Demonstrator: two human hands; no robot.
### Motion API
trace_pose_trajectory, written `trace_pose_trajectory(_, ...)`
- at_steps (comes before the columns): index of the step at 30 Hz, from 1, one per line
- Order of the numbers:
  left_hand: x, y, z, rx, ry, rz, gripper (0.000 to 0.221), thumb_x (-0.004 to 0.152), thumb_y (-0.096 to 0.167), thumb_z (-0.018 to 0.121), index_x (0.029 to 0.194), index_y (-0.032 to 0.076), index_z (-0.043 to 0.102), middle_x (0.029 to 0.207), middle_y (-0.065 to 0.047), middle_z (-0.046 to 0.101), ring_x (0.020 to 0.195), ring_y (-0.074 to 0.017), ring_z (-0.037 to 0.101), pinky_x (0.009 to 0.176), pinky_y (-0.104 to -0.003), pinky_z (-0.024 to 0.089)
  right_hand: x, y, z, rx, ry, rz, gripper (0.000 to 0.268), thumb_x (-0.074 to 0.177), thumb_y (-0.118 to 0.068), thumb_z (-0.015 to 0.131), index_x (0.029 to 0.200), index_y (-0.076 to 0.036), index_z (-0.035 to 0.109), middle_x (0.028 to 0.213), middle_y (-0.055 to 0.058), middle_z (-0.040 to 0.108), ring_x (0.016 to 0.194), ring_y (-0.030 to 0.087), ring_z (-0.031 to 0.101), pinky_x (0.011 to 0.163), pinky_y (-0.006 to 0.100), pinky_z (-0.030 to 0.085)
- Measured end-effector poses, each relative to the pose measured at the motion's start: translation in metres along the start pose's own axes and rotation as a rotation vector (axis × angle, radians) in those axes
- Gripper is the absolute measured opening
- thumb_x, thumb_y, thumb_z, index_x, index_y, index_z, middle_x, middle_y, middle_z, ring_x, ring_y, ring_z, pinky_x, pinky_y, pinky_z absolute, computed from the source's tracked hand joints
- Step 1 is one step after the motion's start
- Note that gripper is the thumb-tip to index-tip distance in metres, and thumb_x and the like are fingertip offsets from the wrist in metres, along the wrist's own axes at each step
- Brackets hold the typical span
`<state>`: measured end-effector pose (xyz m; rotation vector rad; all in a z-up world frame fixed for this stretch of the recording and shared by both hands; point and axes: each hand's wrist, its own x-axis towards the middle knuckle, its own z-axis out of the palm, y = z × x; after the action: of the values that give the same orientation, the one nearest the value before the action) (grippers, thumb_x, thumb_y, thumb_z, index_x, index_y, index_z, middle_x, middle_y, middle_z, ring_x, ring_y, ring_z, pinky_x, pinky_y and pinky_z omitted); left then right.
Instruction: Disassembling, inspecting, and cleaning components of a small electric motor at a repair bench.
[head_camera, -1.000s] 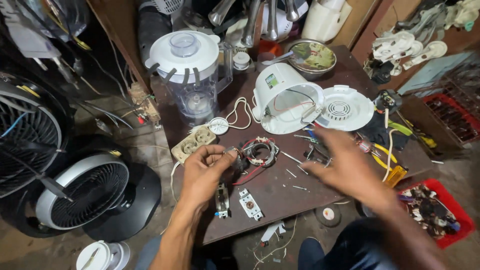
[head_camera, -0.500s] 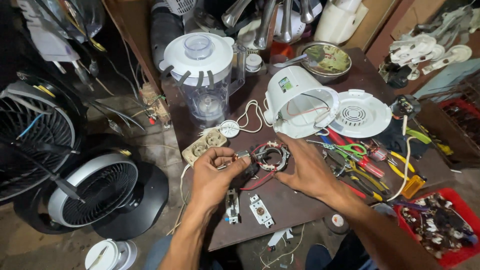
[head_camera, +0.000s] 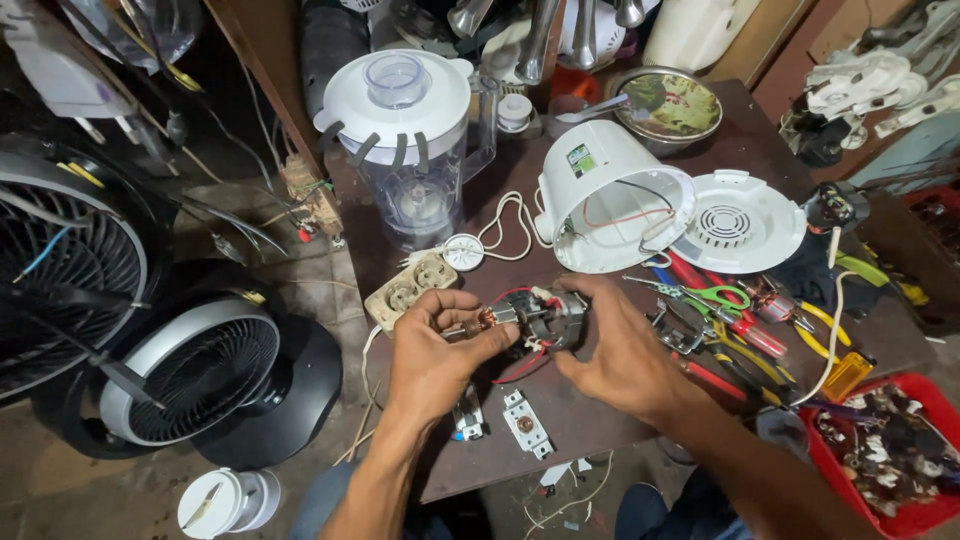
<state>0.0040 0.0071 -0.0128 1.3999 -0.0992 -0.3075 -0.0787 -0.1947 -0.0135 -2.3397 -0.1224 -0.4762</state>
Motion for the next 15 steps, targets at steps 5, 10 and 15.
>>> trace_pose_trajectory(5,-0.006,0.000,0.006,0.011,-0.029,0.001,0.058,0.056,0.002,0.096,0.100,-0.010,0.062,0.082,-0.017,0.073,0.069,-0.0138,0.070,0.063,-0.021,0.060,-0.003,0.007,0.002,0.002,0.000,-0.092,0.073,0.062,0.002,0.077,0.131,0.001,0.052,0.117,0.021,0.065,0.117,0.043,0.062,0.095,0.052,0.052)
trace_pose_trajectory(10,-0.008,-0.002,0.014,0.020,-0.056,0.000,0.057,0.056,0.002,0.096,0.100,-0.009,0.061,0.084,-0.015,0.074,0.070,-0.0097,0.069,0.064,-0.017,0.059,-0.004,0.007,0.002,-0.019,0.009,-0.171,0.070,0.062,0.001,0.077,0.128,0.001,0.053,0.114,0.018,0.067,0.116,0.040,0.062,0.092,0.048,0.054)
trace_pose_trajectory(15,-0.011,-0.002,0.019,-0.018,-0.086,-0.010,0.061,0.053,-0.002,0.096,0.102,-0.009,0.060,0.092,-0.022,0.076,0.075,-0.0142,0.072,0.070,-0.023,0.062,-0.001,0.002,0.002,0.003,0.044,-0.284,0.070,0.061,0.003,0.076,0.127,0.003,0.054,0.112,0.019,0.066,0.113,0.040,0.063,0.089,0.047,0.056)
